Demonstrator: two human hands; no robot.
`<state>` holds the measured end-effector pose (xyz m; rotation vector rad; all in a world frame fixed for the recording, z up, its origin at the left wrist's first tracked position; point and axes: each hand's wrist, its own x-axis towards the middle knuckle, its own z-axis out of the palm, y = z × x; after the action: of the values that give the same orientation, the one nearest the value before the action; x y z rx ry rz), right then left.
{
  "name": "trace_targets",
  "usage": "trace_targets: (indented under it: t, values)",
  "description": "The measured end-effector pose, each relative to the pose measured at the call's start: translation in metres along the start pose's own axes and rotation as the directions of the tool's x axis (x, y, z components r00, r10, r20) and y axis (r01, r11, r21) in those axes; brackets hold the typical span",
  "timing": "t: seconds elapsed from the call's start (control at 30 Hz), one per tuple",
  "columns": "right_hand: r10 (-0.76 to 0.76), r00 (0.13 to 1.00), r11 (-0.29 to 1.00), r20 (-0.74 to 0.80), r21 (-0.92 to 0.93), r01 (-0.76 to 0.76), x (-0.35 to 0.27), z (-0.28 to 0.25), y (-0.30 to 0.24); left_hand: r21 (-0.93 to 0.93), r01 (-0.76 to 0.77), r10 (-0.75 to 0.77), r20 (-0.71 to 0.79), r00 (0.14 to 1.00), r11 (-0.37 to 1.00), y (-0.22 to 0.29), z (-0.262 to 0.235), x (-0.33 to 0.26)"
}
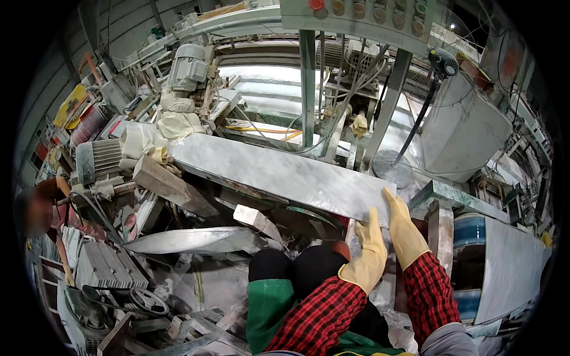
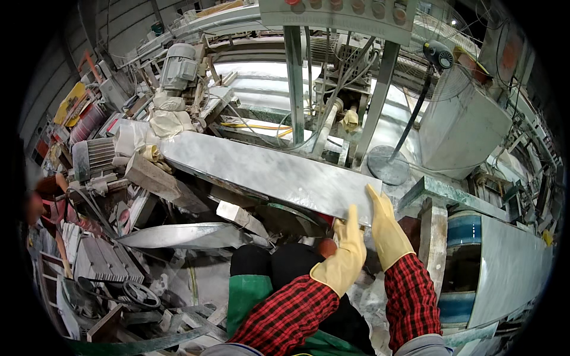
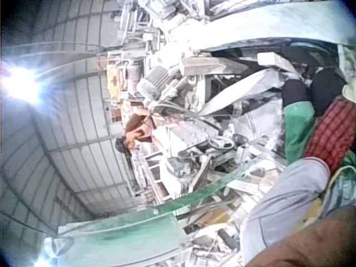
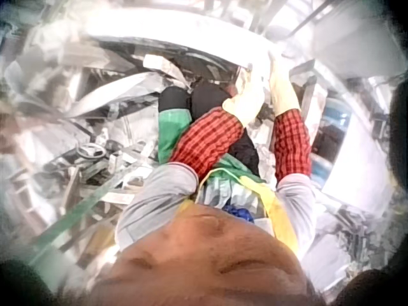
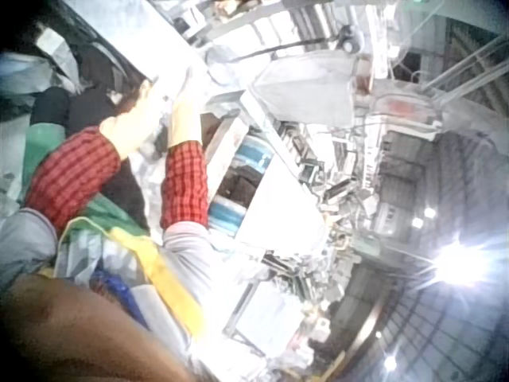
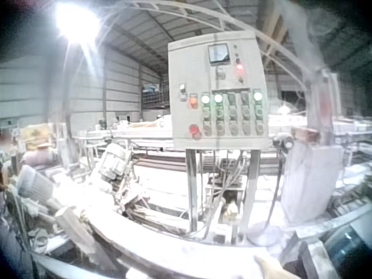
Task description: The person repeatedly rubs the surface of rectangular stone slabs against a rotating red polishing wheel. They handle the slabs one at a time, flipping them to treat different sides, and then place them onto a conveyor belt. The process is continuous and repetitive within a factory setting.
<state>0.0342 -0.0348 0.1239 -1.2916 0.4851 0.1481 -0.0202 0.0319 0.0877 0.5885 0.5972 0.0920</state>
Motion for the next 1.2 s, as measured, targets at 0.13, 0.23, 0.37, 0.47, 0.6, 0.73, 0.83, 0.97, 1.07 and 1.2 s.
trace_targets:
  t: [0.13, 0.23, 0.37, 0.47, 0.6, 0.73, 0.83, 0.97, 1.07, 1.2]
  values:
    - [-0.15, 0.988, 0.924, -0.036, -0.361, 0.128, 0.028, -0.019, 0.008, -0.116, 0.105, -0.069, 0.279, 0.958, 0.988, -0.022, 0.006, -0.007]
    - [-0.127, 0.992, 0.765, 0.022, -0.634, 0.112, 0.056, -0.03, 0.016, -0.207, 0.281, -0.244, 0.188, 0.951, 0.937, -0.021, 0.007, 0.002]
    - [-0.105, 0.984, 0.664, 0.143, -0.727, 0.176, 0.027, -0.02, -0.003, -0.287, 0.273, -0.268, 0.057, 0.962, 0.918, -0.004, 0.006, 0.005]
    - [-0.421, 0.855, 0.653, 0.303, -0.553, 0.518, 0.029, -0.048, 0.02, -0.292, 0.312, -0.308, 0.06, 0.95, 0.904, -0.004, 0.012, 0.005]
    - [-0.248, 0.963, 0.965, -0.105, -0.113, 0.237, 0.008, -0.068, 0.062, -0.29, 0.369, -0.388, -0.007, 0.922, 0.883, -0.008, 0.004, 0.02]
    - [0.073, 0.964, 0.997, -0.257, 0.011, -0.073, -0.013, -0.15, 0.134, -0.349, 0.414, -0.459, -0.054, 0.887, 0.841, 0.005, 0.017, 0.011]
    - [0.188, 0.916, 0.982, -0.354, 0.066, -0.176, -0.042, -0.214, 0.199, -0.368, 0.425, -0.456, 0.003, 0.89, 0.827, 0.0, 0.027, 0.004]
    - [0.469, 0.697, 0.882, -0.543, 0.239, -0.407, -0.087, -0.203, 0.251, -0.347, 0.366, -0.403, -0.038, 0.915, 0.864, -0.003, 0.024, 0.011]
    - [0.532, 0.789, 0.842, -0.307, 0.091, -0.532, -0.096, -0.228, 0.281, -0.312, 0.426, -0.466, -0.066, 0.882, 0.849, 0.002, 0.028, 0.004]
    - [0.474, 0.878, 0.867, -0.069, -0.137, -0.479, -0.073, -0.221, 0.291, -0.46, 0.374, -0.439, -0.038, 0.898, 0.805, 0.013, 0.016, 0.019]
